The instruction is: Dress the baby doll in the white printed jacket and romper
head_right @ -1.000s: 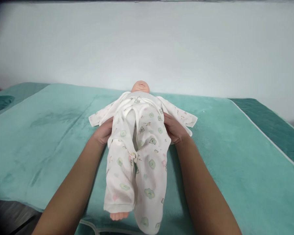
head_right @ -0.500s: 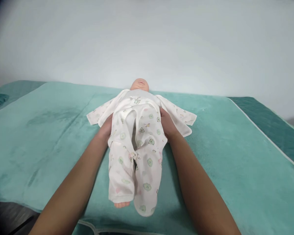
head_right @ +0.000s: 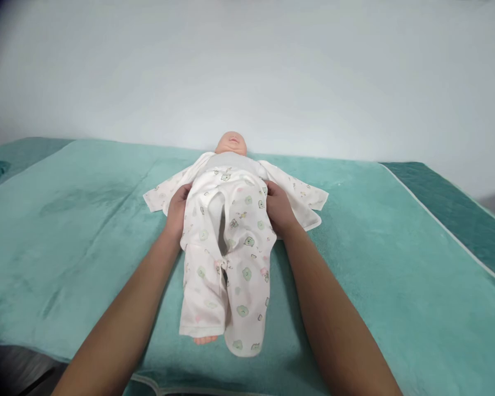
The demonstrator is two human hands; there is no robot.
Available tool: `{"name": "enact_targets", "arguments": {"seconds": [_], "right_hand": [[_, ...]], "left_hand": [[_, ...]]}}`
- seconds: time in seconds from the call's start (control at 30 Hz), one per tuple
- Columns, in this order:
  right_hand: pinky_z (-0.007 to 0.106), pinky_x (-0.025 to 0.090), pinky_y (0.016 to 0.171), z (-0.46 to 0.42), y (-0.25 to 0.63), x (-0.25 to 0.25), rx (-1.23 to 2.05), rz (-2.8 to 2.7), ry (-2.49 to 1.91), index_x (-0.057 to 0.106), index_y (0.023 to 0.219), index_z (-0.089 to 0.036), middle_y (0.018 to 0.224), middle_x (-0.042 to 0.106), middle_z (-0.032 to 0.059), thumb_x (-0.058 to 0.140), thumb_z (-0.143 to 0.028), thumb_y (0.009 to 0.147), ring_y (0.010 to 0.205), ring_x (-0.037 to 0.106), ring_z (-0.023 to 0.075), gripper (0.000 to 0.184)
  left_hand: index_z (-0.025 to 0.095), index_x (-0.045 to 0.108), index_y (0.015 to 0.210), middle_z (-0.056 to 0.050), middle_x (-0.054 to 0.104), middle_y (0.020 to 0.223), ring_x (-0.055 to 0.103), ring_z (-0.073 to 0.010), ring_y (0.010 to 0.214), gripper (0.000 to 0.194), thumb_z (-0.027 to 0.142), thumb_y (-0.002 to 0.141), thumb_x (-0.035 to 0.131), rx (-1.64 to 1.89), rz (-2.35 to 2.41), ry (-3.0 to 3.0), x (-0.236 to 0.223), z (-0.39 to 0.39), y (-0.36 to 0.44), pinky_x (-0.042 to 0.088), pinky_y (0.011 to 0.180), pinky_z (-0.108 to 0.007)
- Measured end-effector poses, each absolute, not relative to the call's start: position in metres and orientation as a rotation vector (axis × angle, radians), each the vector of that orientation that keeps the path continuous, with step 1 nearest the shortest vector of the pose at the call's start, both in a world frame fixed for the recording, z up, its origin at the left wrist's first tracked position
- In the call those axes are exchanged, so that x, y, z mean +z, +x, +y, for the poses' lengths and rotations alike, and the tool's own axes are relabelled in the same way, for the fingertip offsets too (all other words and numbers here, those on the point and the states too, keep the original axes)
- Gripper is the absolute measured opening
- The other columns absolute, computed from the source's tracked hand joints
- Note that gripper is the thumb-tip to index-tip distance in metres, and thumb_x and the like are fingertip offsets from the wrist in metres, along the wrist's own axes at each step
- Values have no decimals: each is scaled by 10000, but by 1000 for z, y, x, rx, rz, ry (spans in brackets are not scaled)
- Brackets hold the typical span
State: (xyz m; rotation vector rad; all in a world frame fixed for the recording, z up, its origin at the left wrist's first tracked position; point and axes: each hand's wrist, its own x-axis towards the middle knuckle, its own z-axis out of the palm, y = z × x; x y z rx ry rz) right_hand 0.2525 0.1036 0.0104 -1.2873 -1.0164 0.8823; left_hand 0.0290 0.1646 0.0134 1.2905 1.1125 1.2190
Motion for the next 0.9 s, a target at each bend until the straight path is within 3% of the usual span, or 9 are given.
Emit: {"name": "enact_targets", "arguments": {"seconds": [0.3,0.5,0.6,0.73,0.8,0.9], "right_hand": [[292,493,659,103,253,12,955,-926,-1152,594,905,-269,896,678,-13,725,-379,719,774,616,170,253],[290,479,656,107,265,5,1038,-1026,-1182,618,912,-264,857,656,-20,752,-344,681,720,582,157,279],[280,462,639,108,268,5,1034,-1074,-1195,613,895,-263,842,638,-28,733,-314,686,702,559,148,246],[297,489,821,109,266,5,803,-1185,-1153,596,829,-249,1119,646,2,681,-242,716,972,594,174,142],[323,479,909,110,264,5,736,-1219,-1151,575,822,-247,1183,639,16,651,-249,751,1079,579,192,104],[340,479,875,114,261,4,655,-1218,-1232,539,845,-258,1044,659,18,625,-300,801,977,592,193,106]], "left_hand": [[224,719,1032,-42,700,1102,612,-210,1083,239,364,863,624,1274,1035,1562,13,174,19,459,998,-341],[230,716,950,-42,583,1207,599,-170,1074,163,339,835,677,1289,994,1640,16,178,16,456,1009,-300],[217,680,940,-48,597,1238,595,-183,1099,160,331,828,682,1228,940,1610,18,180,17,456,1002,-309],[199,602,889,-60,597,1308,608,-195,1088,156,299,812,694,1144,841,1597,18,183,18,461,958,-315],[205,563,881,-57,620,1256,606,-193,1073,143,306,844,658,1149,839,1632,18,183,20,452,944,-315],[230,517,924,-29,652,1031,597,-184,947,122,338,910,572,1173,958,1740,18,187,22,436,872,-311]]}}
